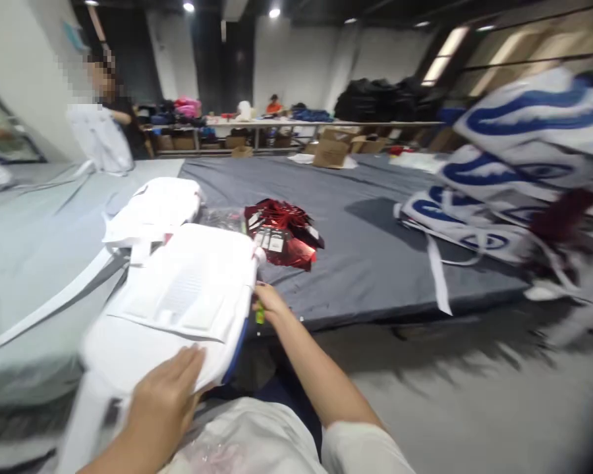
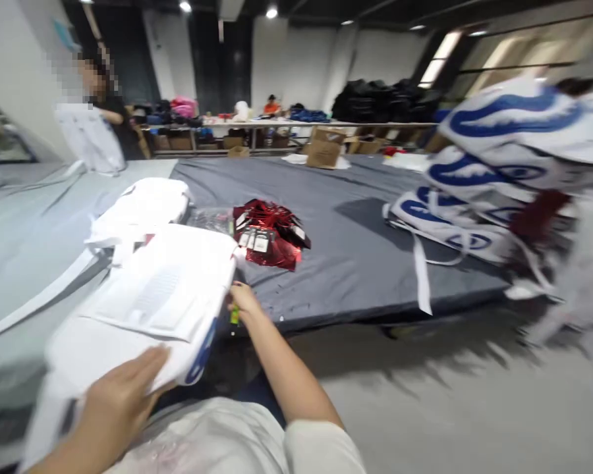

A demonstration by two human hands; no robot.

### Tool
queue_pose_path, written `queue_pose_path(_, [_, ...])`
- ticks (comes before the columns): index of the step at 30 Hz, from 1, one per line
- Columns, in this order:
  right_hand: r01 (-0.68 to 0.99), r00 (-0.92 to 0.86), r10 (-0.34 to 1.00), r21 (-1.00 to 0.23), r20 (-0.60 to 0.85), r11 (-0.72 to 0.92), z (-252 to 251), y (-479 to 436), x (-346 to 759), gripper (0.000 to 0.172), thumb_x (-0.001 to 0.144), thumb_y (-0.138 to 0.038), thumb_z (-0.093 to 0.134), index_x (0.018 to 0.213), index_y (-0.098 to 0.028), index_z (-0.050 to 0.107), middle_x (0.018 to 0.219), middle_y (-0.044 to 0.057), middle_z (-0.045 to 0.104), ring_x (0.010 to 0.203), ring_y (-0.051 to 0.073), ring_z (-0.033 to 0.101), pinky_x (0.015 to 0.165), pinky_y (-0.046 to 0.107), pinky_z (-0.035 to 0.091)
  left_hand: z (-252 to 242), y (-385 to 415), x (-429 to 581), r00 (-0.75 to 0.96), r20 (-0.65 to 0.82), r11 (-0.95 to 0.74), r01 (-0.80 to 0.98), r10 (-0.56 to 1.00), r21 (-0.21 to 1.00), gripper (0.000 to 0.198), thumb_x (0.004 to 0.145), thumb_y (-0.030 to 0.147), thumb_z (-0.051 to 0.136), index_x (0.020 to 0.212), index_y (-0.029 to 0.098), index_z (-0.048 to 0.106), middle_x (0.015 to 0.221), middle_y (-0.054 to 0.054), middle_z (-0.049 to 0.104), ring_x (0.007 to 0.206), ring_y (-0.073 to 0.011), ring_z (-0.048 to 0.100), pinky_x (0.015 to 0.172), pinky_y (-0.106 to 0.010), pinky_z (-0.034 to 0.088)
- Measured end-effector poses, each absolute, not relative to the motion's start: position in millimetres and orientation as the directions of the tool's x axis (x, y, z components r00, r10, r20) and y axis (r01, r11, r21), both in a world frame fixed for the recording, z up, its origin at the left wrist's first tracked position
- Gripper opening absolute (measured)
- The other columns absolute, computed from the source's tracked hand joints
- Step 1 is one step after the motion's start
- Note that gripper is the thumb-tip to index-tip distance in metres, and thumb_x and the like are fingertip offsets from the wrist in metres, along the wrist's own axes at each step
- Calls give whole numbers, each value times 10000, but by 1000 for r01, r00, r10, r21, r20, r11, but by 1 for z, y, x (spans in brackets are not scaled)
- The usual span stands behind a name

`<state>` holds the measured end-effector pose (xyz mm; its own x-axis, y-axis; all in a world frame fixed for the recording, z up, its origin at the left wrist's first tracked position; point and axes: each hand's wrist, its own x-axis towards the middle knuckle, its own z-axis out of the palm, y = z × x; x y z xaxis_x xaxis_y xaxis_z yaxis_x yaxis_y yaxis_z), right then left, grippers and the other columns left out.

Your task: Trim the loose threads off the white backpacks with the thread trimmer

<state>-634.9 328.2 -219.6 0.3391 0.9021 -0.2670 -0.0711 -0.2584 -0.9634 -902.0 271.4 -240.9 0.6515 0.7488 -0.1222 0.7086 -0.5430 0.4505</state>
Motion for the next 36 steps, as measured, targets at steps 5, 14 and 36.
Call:
queue_pose_path(5, [3, 575, 805, -984, -143, -177, -229, 275, -574, 431, 822, -404, 557, 1158, -135, 530, 950, 105, 698, 663, 157, 675, 425, 180, 340, -238, 228, -831, 786, -182, -736, 617, 590, 279, 383, 877, 497, 605, 1091, 196, 707, 1014, -159, 727, 907, -318, 707, 749, -404, 569])
queue_pose_path(14, [164, 544, 838, -972, -54, -170, -263, 234, -603, 485, 649, -544, 661, 933, -153, 703, 895, 116, 710, 784, 272, 673, 748, 394, 524, -188, 344, -942, 117, 411, -281, 887, 904, 365, 646, 912, 521, 511, 1434, 144, 460, 1440, -178, 509, 1367, -360, 438, 1147, -523, 345])
queue_pose_path(36, [418, 249, 965, -908, 77, -35, -224, 316, -623, 333, 712, -337, 674, 971, -127, 681, 920, 78, 727, 810, 209, 657, 728, 307, 524, -267, 274, -946, -247, 334, -79, 686, 909, 724, 856, 856, 450, 630, 1557, 187, 216, 1559, -187, 314, 1445, -339, 332, 1181, -505, 315])
